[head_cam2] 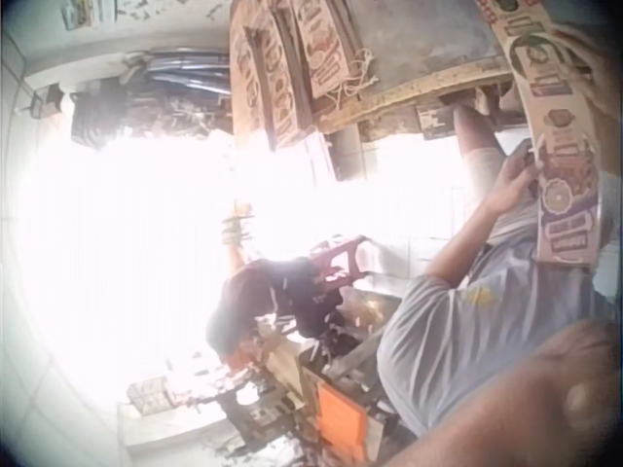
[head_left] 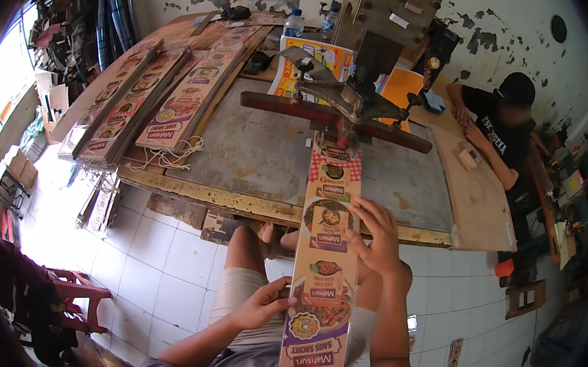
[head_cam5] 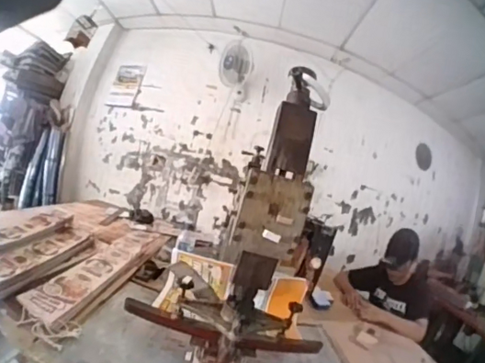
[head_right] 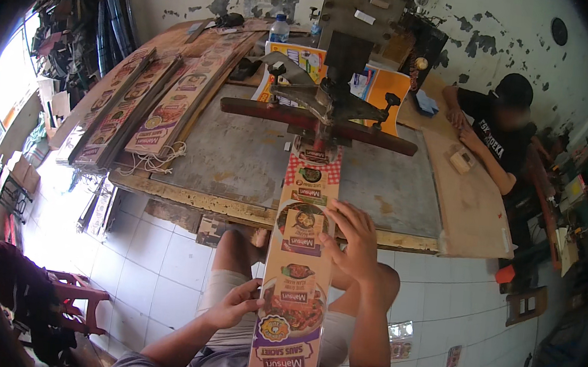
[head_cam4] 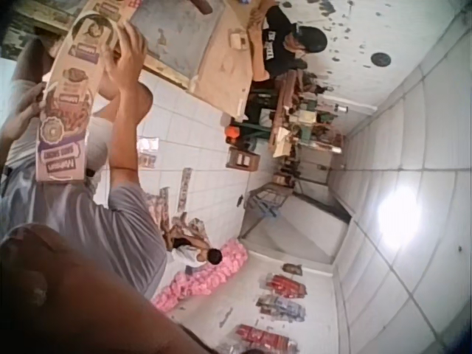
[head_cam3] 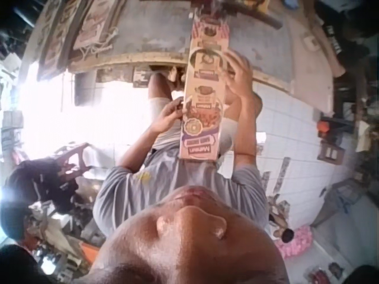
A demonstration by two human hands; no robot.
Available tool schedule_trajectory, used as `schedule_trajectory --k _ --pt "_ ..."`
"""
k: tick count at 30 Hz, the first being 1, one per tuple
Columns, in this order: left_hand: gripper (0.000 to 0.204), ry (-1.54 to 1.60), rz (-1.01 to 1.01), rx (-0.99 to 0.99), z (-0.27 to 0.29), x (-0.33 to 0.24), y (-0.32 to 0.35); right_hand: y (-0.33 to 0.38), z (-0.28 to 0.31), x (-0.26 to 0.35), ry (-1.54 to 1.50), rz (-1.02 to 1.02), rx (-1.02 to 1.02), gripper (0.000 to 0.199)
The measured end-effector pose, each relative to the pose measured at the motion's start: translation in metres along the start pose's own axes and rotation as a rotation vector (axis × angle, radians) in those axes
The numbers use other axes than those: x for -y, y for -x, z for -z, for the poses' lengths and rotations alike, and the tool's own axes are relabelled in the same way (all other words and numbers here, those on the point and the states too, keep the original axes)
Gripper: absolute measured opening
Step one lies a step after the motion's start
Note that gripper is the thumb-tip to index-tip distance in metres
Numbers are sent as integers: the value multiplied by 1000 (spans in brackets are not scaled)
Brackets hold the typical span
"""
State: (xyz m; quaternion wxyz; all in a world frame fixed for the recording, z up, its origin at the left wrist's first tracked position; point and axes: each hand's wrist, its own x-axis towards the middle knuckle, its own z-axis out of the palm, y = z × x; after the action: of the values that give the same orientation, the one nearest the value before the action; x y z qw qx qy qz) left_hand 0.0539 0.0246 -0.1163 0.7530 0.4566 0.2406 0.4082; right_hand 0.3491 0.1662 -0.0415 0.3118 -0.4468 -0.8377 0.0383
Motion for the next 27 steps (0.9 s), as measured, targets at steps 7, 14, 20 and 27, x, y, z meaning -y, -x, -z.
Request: schedule_trajectory --k 7,14,20,27 --pt "42 99 52 -31 -4 2 3 3 -4 -1 -9 -24 21 48" --pt "43 -46 83 -270 -2 -5 -5 -11 -7 -11 11 -99 72 50" --pt "43 -334 -312 -450 0 -34 -37 -55 -17 -56 80 -101 133 54" --pt "37 -1244 -523 -535 31 -92 -72 -76 -28 -58 46 -75 129 55"
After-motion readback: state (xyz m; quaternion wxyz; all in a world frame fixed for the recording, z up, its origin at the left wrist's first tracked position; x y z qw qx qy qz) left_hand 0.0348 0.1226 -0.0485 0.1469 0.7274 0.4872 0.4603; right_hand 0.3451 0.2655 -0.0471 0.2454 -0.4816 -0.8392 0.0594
